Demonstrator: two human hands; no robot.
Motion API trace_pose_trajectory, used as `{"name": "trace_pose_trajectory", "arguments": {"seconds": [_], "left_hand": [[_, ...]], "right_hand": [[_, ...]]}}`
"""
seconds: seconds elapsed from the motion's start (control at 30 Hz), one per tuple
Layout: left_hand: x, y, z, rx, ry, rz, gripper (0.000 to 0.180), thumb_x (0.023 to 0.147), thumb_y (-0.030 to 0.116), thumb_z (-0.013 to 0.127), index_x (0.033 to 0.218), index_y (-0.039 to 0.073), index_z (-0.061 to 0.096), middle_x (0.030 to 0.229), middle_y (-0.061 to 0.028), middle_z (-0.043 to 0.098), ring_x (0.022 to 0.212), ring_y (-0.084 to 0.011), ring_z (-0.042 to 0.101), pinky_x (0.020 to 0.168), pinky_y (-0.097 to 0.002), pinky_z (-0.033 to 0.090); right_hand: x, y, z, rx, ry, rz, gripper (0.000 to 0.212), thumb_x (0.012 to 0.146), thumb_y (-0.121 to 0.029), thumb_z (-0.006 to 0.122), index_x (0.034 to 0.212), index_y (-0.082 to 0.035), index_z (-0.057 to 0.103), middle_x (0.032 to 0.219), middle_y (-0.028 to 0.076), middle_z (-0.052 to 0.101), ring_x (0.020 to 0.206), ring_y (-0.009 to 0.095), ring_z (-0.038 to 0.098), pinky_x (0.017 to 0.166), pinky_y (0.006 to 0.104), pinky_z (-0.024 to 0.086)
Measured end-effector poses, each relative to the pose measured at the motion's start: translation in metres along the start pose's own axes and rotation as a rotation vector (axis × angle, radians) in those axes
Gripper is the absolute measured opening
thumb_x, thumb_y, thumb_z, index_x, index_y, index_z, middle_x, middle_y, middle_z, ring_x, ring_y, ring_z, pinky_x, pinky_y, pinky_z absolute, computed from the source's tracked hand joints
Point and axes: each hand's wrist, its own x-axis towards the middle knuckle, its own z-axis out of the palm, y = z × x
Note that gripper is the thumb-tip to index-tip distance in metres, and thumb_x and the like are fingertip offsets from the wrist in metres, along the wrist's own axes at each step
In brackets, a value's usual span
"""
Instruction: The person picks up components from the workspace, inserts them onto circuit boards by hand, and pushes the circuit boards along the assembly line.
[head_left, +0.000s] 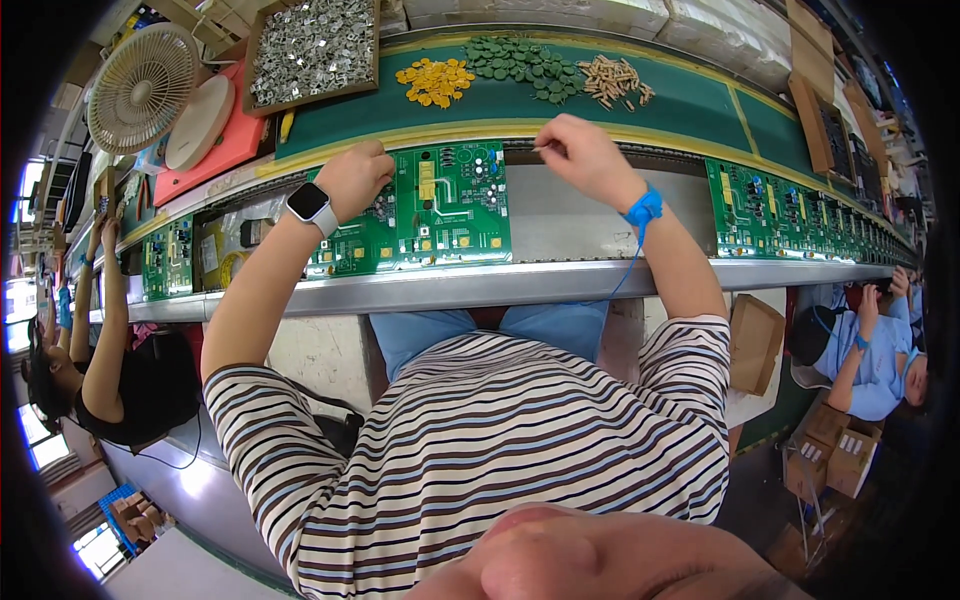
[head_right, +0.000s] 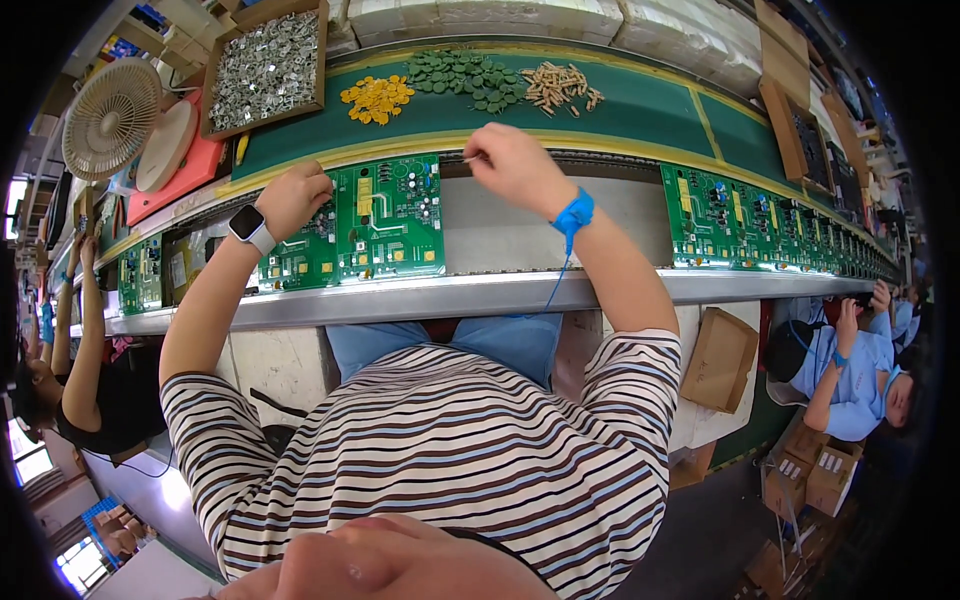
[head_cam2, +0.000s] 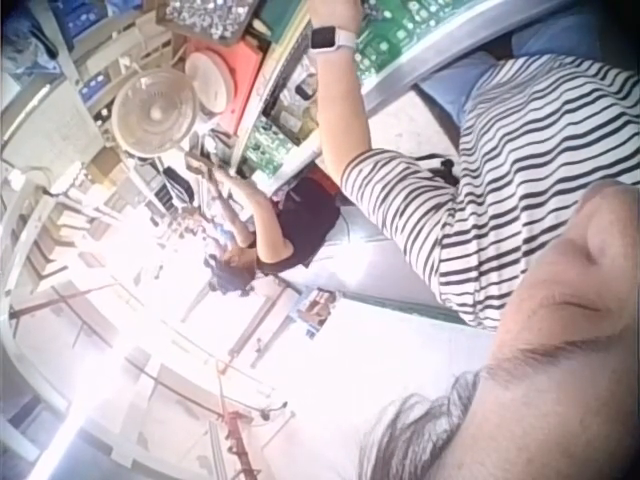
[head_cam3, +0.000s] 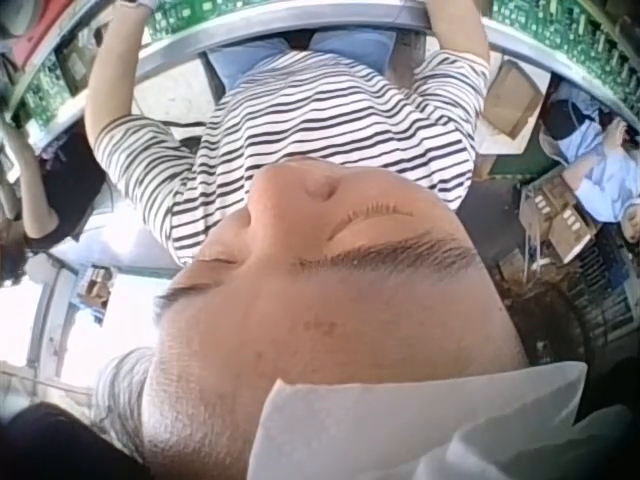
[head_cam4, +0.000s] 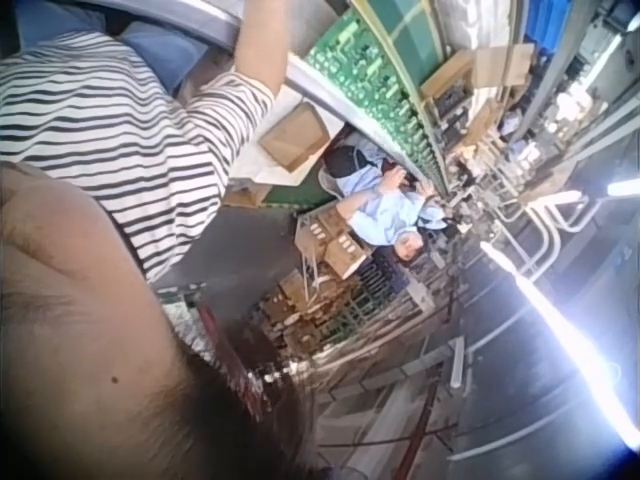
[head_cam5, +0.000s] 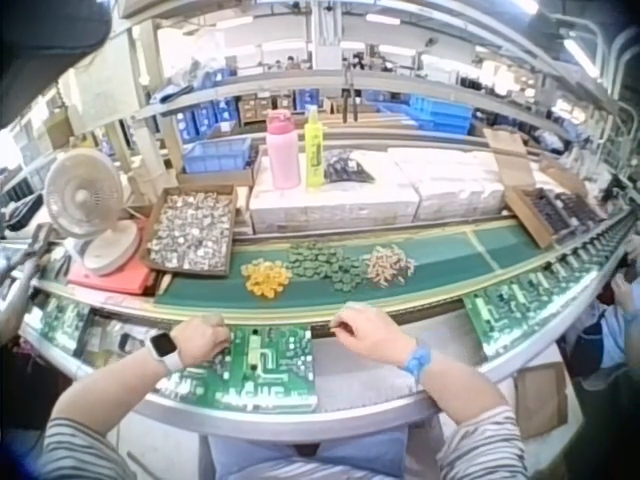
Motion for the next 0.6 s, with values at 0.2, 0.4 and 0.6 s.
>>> {"name": "trace_pose_trajectory", "arguments": {"seconds": [0.2, 0.4, 0.6], "left_hand": [[0.001, 0.003, 0.001, 0.019, 0.011, -0.001, 0.005, 0.074, 0.007, 0.059, 0.077, 0.005, 0.057, 0.081, -0.0104, 0.053, 0.077, -0.0299, 0.056, 0.066, -0.0373, 0.047], [0.004, 0.006, 0.005, 0.013, 0.032, 0.028, 0.003, 0.074, 0.008, 0.058, 0.073, 0.005, 0.057, 0.079, -0.0111, 0.053, 0.074, -0.0299, 0.057, 0.063, -0.0385, 0.047], [0.004, 0.005, 0.007, 0.068, 0.007, 0.041, 0.004, 0.074, 0.008, 0.057, 0.074, 0.005, 0.058, 0.079, -0.0106, 0.053, 0.074, -0.0285, 0.056, 0.063, -0.0382, 0.047]], "right_hand": [[-0.002, -0.011, 0.025, 0.093, -0.063, -0.044, 0.009, 0.075, -0.008, 0.057, 0.082, -0.004, 0.057, 0.082, 0.011, 0.056, 0.076, 0.028, 0.056, 0.067, 0.0363, 0.046], [-0.002, -0.005, 0.03, 0.075, -0.03, -0.064, 0.009, 0.077, -0.009, 0.055, 0.084, -0.005, 0.059, 0.084, 0.01, 0.058, 0.08, 0.027, 0.056, 0.069, 0.0367, 0.046], [0.0, -0.005, 0.031, 0.096, -0.065, 0.046, 0.012, 0.076, -0.009, 0.054, 0.087, -0.004, 0.057, 0.083, 0.011, 0.059, 0.078, 0.027, 0.057, 0.068, 0.036, 0.046]]}}
